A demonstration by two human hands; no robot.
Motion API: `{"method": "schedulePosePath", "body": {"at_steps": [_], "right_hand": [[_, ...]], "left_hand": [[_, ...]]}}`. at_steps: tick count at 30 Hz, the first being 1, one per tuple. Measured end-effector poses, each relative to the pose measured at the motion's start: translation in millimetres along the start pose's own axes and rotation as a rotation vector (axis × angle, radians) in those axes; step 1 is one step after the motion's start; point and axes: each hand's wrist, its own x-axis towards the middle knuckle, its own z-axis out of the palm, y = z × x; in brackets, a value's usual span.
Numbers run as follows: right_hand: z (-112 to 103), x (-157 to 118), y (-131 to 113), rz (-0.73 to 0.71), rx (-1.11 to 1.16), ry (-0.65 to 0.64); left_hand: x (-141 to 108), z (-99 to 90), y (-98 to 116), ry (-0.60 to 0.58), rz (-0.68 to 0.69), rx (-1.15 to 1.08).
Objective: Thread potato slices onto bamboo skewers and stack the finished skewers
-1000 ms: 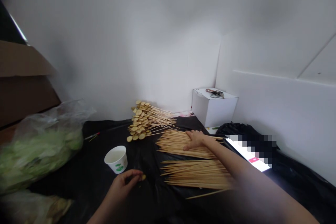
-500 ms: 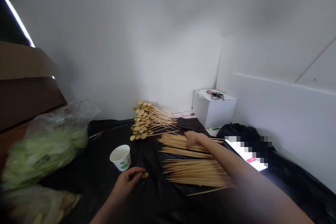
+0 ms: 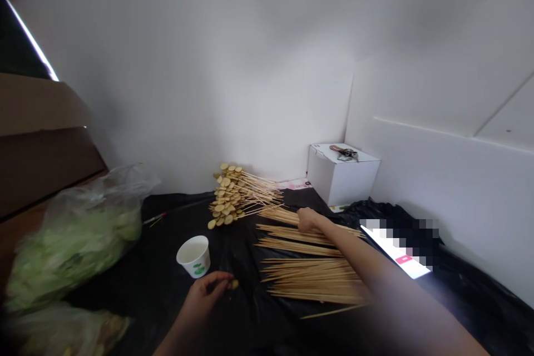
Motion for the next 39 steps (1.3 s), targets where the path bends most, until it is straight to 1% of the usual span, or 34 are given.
{"method": "schedulePosePath", "body": {"at_steps": [6,12,16,20,23,26,29,32,35,39], "right_hand": [[-3.6,11.9,13.8,0.088,0.044,0.093],[-15.3,19.7,26.2,0.195,0.073,0.228],[-18.8,15.7,30.0,0.22,0.094,0.283],[-19.7,4.0,26.9,0.21,0.102,0.315],[-22.4,-7.5,17.9,0.174,0.096,0.34],[-22.1,-20.6,1.1,0.07,0.086,0.329],[-14.8,-35.4,-20.2,-0.064,0.069,0.279],[-3.7,-50.0,-37.0,-0.147,0.046,0.233],[5.4,-61.8,-41.8,-0.197,0.024,0.211],[14.9,-72.3,-32.9,-0.228,0.016,0.19]], "left_hand": [[0.2,-0.2,-0.8,-0.008,-0.021,-0.005],[-1.3,-0.4,2.1,-0.019,-0.013,-0.017],[-0.9,-0.6,3.5,-0.033,-0.016,-0.021],[-0.4,0.0,3.4,-0.025,-0.013,-0.026],[-0.6,0.6,3.5,-0.02,-0.005,-0.033],[-0.5,0.8,4.2,-0.01,0.008,-0.03],[-0.2,0.6,4.6,-0.001,0.004,-0.022],[-0.1,-0.2,3.7,-0.015,-0.002,-0.019],[0.1,-1.2,2.0,-0.031,0.006,-0.014],[1.2,-2.4,0.4,-0.052,0.021,0.006]]}}
